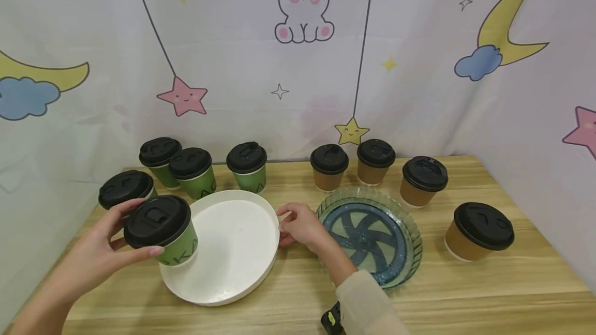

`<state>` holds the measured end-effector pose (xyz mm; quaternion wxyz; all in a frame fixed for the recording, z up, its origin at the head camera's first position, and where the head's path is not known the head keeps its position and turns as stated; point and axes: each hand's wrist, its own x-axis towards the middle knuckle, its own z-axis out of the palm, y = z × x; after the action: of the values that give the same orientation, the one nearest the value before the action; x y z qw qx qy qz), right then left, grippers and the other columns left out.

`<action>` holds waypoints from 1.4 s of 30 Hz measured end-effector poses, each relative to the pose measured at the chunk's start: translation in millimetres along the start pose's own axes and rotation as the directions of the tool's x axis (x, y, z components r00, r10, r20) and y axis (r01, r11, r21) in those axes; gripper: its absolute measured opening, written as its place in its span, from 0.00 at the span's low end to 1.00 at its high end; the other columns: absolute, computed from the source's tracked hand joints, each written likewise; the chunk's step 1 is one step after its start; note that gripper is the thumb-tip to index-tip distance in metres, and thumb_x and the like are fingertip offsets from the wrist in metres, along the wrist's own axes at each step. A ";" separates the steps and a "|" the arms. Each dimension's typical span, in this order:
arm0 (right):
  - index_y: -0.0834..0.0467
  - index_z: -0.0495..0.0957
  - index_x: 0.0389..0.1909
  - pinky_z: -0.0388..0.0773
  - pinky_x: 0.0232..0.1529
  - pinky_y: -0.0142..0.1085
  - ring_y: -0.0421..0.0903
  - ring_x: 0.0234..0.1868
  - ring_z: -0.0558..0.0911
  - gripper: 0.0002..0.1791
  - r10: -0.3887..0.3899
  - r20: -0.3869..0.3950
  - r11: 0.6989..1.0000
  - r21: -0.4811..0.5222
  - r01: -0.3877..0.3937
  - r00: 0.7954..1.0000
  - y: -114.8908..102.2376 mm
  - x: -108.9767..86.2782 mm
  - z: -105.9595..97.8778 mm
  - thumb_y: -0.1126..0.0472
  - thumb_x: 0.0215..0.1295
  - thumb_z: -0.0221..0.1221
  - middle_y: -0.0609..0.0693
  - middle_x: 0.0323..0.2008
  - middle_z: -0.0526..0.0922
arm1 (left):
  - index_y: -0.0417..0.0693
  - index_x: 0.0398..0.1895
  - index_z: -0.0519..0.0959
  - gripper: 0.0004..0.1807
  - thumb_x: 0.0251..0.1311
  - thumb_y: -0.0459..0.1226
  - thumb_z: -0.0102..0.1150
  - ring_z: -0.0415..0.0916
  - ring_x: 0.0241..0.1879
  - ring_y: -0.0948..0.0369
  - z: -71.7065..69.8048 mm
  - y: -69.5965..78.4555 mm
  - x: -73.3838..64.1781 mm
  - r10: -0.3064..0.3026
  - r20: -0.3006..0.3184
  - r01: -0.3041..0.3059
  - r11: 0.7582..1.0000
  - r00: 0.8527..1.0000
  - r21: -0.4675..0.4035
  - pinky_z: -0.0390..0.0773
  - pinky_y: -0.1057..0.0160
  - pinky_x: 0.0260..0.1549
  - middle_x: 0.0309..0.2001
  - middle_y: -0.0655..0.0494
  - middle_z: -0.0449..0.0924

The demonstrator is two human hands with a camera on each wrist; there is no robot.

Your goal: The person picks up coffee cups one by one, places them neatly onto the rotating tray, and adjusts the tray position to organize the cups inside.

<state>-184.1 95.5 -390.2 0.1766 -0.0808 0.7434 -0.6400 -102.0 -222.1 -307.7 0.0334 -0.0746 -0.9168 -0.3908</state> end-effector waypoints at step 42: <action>0.72 0.70 0.47 0.81 0.28 0.43 0.50 0.24 0.81 0.14 -0.034 0.042 0.999 0.043 0.033 0.999 -0.4 -3.4 -2.5 0.77 0.59 0.51 0.61 0.29 0.74 | 0.50 0.65 0.57 0.50 0.37 0.46 0.74 0.60 0.58 0.46 38.8 11.2 -17.8 0.172 0.240 -0.125 0.973 0.955 -0.196 0.72 0.48 0.47 0.61 0.45 0.62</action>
<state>-181.8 98.9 -388.9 0.1832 -0.1030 0.7245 -0.6565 -82.8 -188.5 -328.7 -0.0625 -0.1961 -0.8664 -0.4549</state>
